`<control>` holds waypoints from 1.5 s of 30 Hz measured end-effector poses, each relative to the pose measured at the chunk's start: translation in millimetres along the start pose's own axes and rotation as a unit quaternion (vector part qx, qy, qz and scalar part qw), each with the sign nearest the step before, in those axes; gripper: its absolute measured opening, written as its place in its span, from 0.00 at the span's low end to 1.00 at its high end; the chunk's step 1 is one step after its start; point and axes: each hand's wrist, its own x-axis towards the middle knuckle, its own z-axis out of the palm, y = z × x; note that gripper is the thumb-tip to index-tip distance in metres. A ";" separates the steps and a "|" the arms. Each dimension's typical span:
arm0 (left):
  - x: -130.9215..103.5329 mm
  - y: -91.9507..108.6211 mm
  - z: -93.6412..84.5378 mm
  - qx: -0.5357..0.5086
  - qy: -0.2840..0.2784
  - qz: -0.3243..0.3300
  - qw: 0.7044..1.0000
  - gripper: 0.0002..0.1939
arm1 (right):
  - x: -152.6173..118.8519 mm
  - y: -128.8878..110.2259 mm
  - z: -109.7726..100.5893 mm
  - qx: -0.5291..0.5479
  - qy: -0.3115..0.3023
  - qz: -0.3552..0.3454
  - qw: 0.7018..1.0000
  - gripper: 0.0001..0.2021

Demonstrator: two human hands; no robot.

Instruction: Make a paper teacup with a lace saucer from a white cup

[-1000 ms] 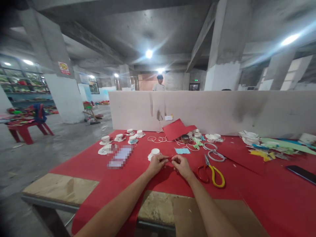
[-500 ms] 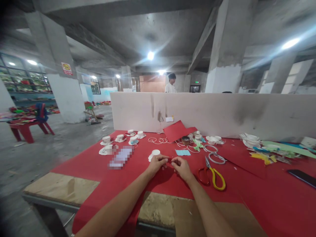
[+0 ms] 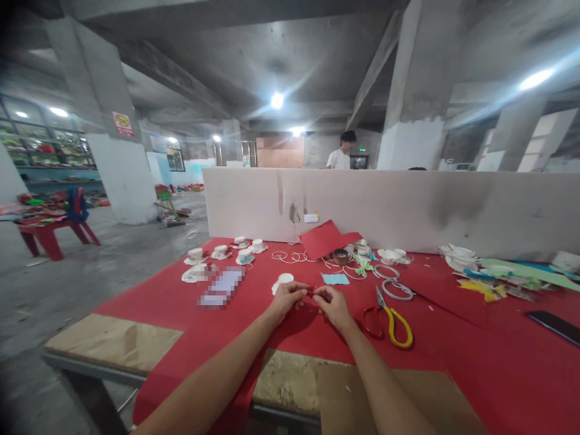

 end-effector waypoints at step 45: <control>0.7 -2.0 -2.2 -0.057 -0.010 -0.030 0.998 0.13 | 0.9 5.2 0.0 -0.040 0.004 -0.024 0.999 0.12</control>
